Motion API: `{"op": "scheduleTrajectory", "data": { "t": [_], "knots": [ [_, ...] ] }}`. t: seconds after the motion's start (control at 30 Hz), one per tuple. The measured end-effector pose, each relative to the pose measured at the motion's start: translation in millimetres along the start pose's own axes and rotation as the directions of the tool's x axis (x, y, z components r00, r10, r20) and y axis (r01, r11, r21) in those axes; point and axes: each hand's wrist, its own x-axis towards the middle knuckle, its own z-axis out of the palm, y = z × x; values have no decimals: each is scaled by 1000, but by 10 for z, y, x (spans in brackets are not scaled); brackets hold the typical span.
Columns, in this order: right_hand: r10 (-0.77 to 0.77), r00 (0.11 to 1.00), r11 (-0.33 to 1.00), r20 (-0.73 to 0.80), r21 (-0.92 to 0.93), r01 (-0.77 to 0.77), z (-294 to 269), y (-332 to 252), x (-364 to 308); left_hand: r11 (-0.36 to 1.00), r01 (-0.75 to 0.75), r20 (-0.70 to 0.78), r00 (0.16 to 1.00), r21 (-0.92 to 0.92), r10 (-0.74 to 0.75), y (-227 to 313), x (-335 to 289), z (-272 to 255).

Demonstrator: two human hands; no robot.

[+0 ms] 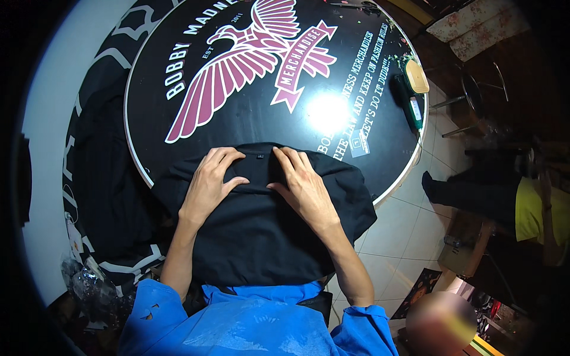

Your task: Check the size label of a black t-shirt and scan it using a handheld terminal.

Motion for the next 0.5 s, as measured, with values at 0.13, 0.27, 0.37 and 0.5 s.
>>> {"op": "scheduleTrajectory", "data": {
  "t": [0.13, 0.27, 0.37, 0.5],
  "knots": [
    [-81, 995, 996, -57, -37, 79, 20, 6, 66, 1000, -16, 4, 1000, 16, 16, 15, 26, -12],
    [-2, 996, 1000, -91, 22, 4, 92, 19, 165, 1000, -2, 5, 1000, -1, 2, -11, 26, -29],
    [-41, 989, 999, -140, -30, 37, 102, 65, 211, 998, 17, -17, 1000, -57, -18, -63, 86, 23],
    [40, 979, 996, -202, 89, -23, 196, 114, 240, 999, -43, -191, 981, -10, 41, -70, 226, 87]
  ]
}}
